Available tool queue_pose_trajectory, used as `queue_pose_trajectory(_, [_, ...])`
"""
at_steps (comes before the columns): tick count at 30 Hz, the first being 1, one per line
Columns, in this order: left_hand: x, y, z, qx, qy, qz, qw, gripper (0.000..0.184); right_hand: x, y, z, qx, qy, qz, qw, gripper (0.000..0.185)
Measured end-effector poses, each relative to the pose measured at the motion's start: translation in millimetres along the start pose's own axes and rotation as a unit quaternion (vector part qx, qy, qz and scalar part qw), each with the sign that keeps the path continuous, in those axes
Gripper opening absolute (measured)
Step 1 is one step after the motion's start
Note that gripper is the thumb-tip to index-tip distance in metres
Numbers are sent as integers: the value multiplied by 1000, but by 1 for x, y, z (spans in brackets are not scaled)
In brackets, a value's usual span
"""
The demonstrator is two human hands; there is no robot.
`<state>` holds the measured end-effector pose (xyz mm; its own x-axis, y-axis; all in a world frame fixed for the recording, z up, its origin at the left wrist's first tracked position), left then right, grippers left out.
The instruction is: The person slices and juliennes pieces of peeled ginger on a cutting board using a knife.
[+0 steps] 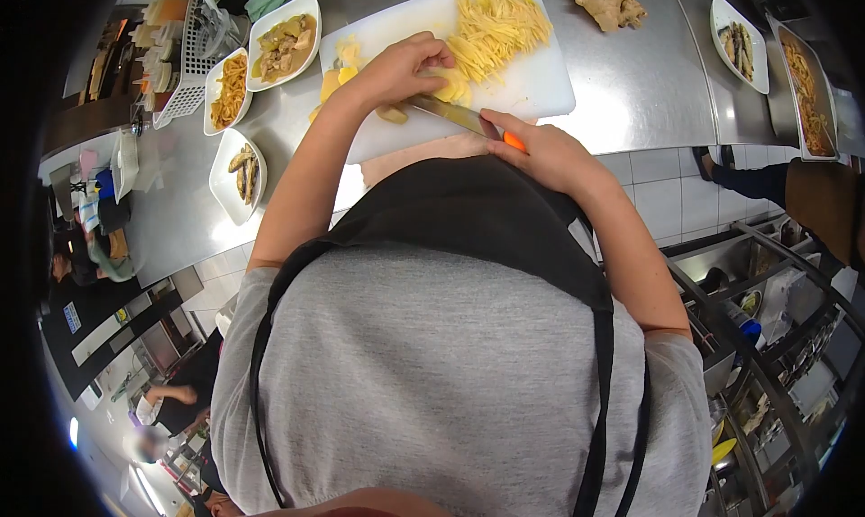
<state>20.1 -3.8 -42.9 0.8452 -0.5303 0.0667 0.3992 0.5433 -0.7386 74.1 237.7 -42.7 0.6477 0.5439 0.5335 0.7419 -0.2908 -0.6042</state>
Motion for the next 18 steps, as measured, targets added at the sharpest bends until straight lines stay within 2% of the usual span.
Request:
queue_pose_trajectory(11, [-1, -2, 8, -16, 47, 12, 999, 20, -1, 0, 1, -10, -1, 1, 1000, 50])
queue_pose_trajectory(14, [3, -3, 11, -20, 55, 46, 997, 18, 1, 0, -1, -19, -1, 1, 1000, 50])
queue_pose_trajectory(18, [8, -2, 10, 22, 50, 46, 997, 16, 1, 0, -1, -19, -8, 7, 1000, 50])
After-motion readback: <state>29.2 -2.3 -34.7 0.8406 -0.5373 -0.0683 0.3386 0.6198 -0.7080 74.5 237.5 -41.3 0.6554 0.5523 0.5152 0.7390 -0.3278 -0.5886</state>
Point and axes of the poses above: each hand's wrist, its own x-axis away from the middle knuckle, its own y-axis out of the palm, z = x × y, the point moved 2 cm from there along -x, towards the middle knuckle, and after that the axes turned 8 degrees about y, right-handed, at the moved point
